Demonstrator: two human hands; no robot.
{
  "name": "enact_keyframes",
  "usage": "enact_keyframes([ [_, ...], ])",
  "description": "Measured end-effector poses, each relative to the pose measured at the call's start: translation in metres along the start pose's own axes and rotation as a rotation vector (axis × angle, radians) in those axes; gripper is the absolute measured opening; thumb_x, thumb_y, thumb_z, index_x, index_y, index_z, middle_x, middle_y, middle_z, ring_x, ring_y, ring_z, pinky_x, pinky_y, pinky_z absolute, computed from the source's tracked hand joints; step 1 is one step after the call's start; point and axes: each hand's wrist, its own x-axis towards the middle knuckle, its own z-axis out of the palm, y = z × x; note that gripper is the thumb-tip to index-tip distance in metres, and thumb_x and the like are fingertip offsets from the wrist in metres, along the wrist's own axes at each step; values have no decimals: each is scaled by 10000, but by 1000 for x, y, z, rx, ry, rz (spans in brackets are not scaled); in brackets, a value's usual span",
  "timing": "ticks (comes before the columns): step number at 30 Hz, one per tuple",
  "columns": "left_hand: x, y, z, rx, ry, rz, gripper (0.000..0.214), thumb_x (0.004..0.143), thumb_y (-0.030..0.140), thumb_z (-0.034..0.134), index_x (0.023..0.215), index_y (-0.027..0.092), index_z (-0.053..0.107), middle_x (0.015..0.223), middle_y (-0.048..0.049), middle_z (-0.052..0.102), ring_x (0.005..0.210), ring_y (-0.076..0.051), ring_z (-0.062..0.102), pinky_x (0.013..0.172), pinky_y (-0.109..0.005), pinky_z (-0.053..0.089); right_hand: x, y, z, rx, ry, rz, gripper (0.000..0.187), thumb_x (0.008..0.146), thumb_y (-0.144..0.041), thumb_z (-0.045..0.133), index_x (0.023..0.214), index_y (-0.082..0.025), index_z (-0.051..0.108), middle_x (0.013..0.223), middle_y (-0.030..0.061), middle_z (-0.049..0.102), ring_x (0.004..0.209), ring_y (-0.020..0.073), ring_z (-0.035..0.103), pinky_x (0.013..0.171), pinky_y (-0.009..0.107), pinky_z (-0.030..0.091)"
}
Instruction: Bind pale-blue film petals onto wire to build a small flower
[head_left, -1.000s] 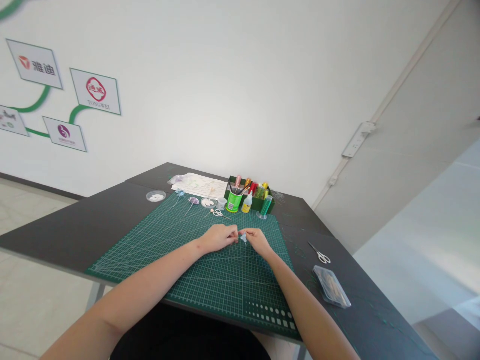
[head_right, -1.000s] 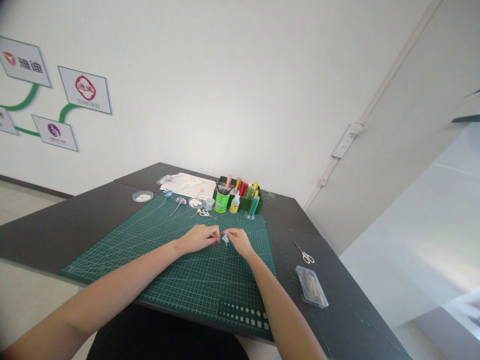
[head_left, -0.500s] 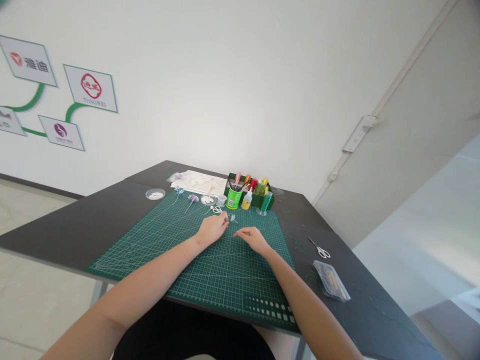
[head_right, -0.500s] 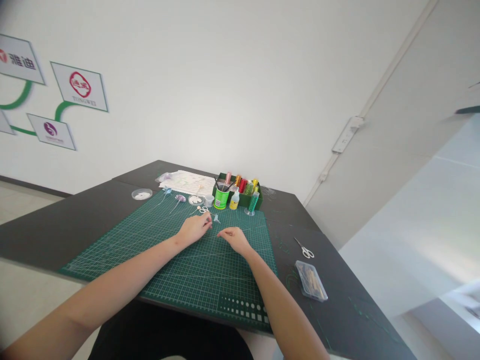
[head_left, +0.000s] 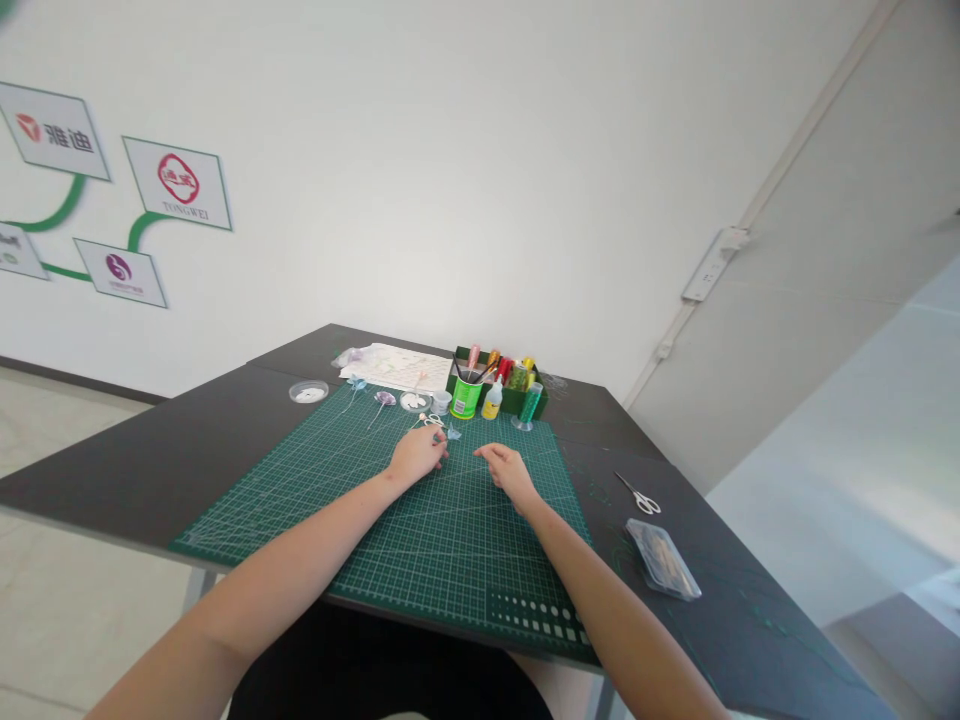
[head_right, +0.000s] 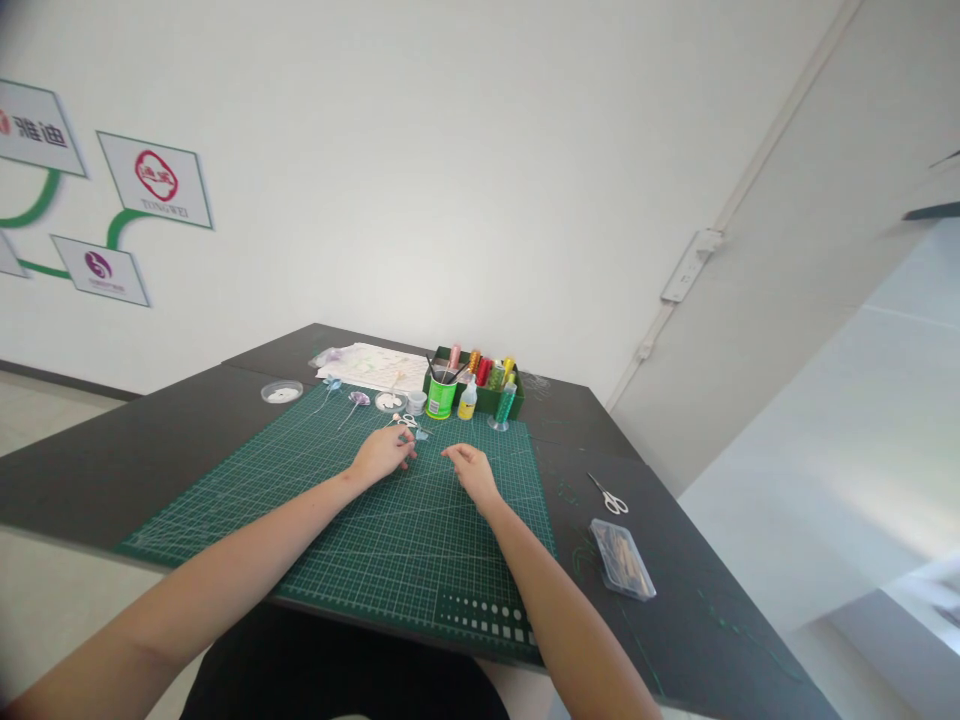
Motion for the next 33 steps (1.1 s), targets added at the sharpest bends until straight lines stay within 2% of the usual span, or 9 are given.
enact_keyframes([
  [4,3,-2,2,-52,12,-18,99,857,255,493,863,204,578,790,9,729,551,-106,659,510,-188,433,3,5,0,-174,333,-128,237,803,-411,520,772,-184,583,702,17,589,647,172,532,619,287,410],
  [7,4,-3,4,-69,22,-6,84,851,246,499,852,208,574,768,16,727,552,-109,661,531,-193,443,3,7,-3,-313,435,-242,216,796,-349,536,926,-185,587,959,80,636,901,236,567,815,372,428],
  [10,3,-3,4,-78,35,-9,70,847,237,505,845,211,570,757,23,727,553,-110,663,532,-194,441,3,8,-3,-343,415,-306,234,817,-328,516,988,-183,585,1022,96,626,983,250,553,889,412,416],
  [16,0,0,4,-64,45,13,73,841,232,507,845,210,575,752,25,729,532,-105,653,526,-194,435,-2,6,8,-294,250,-349,219,841,-306,507,996,-187,605,1020,84,634,984,236,571,906,406,437],
  [20,-2,2,5,-51,34,39,92,843,231,495,871,217,581,766,25,733,534,-113,654,527,-202,438,-5,4,13,-294,193,-375,226,849,-294,503,1020,-188,606,1030,87,635,1004,237,575,925,412,438],
  [23,-3,3,6,-64,5,98,97,850,253,491,879,222,578,770,31,733,540,-117,657,545,-209,450,-6,3,15,-265,242,-381,376,841,-314,528,1191,-176,536,1150,117,601,1091,249,549,969,433,420],
  [26,-6,6,7,-57,-9,163,99,847,247,492,884,223,580,782,35,734,539,-117,654,559,-212,453,-7,0,15,-233,355,-393,579,853,-357,529,1371,-151,371,1319,159,493,1224,259,464,1041,457,357],
  [29,-8,9,7,-46,-2,205,107,847,234,485,891,228,582,802,41,737,537,-116,652,573,-216,457,-8,-3,12,-188,422,-400,547,921,-372,413,1422,-183,303,1386,149,432,1274,244,415,1068,472,319],
  [33,-11,13,5,-43,1,230,98,855,257,488,876,227,579,816,39,740,545,-117,653,587,-219,458,-8,-4,8,-131,446,-394,512,955,-365,321,1439,-202,286,1417,135,397,1266,218,419,1067,449,321],
])
